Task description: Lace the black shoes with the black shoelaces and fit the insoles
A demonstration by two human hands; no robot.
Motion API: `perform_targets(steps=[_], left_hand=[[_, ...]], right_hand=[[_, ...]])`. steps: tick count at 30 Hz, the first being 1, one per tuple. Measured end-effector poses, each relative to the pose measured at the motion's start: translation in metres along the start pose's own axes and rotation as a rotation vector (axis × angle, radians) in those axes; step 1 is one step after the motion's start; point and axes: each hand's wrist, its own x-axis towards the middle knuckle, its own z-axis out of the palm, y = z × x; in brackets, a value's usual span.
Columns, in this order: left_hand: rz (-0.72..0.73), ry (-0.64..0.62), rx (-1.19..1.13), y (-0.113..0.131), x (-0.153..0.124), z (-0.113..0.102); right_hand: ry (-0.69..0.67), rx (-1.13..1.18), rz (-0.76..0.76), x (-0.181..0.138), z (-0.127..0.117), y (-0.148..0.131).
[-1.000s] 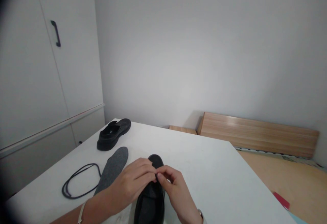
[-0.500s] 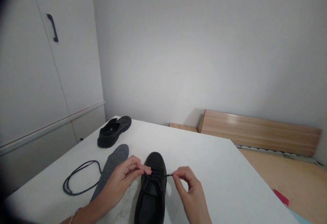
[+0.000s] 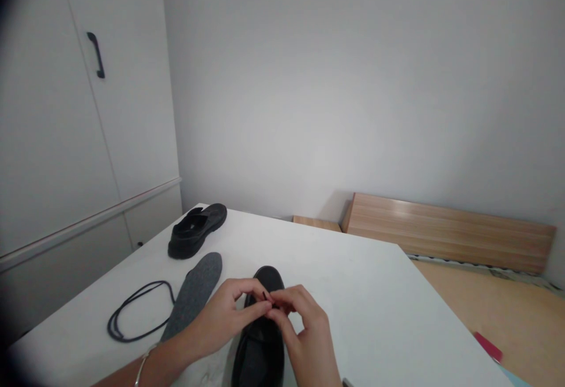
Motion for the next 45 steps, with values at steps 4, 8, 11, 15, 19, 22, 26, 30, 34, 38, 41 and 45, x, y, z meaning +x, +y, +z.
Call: perform_targets(steps=[4,8,11,15,19,22,26,30,34,38,41,45], left_hand=[[0.033,0.022,0.097,-0.002,-0.002,-0.001],[-0.004,-0.029,0.116,-0.004,-0.003,-0.003],[-0.069,-0.099,-0.008,-0.007,-0.001,-0.005],[-0.156,-0.111,-0.12,-0.015,0.004,-0.007],[-0.135,-0.117,-0.025,-0.015,0.004,-0.007],[-0.022,-0.083,0.193,-0.008,0.0,-0.004],[0.223,-0.076,0.472,-0.002,-0.007,0.004],[0.459,-0.063,0.758,-0.007,-0.01,0.012],[0.602,0.015,0.956,-0.017,-0.007,0.018],[0.695,0.102,1.013,-0.028,-0.006,0.021],[0.74,0.129,1.013,-0.034,-0.009,0.021],[0.738,0.149,0.987,-0.036,-0.011,0.017]], right_hand=[[0.065,-0.127,-0.112,-0.005,0.0,0.001],[0.149,-0.212,-0.129,-0.01,-0.009,0.007],[0.138,-0.187,-0.078,-0.018,-0.015,0.019],[-0.082,-0.068,-0.098,-0.03,-0.02,0.027],[-0.211,-0.083,-0.177,-0.029,-0.022,0.02],[-0.208,-0.09,-0.217,-0.023,-0.022,0.011],[-0.141,-0.005,-0.028,-0.015,-0.015,0.008],[-0.107,0.026,0.144,-0.007,0.001,0.011],[-0.108,0.072,0.186,0.005,0.005,0.012],[-0.179,0.132,0.229,0.014,-0.001,0.013],[-0.212,0.121,0.24,0.017,-0.005,0.014],[-0.207,0.074,0.209,0.015,-0.004,0.016]])
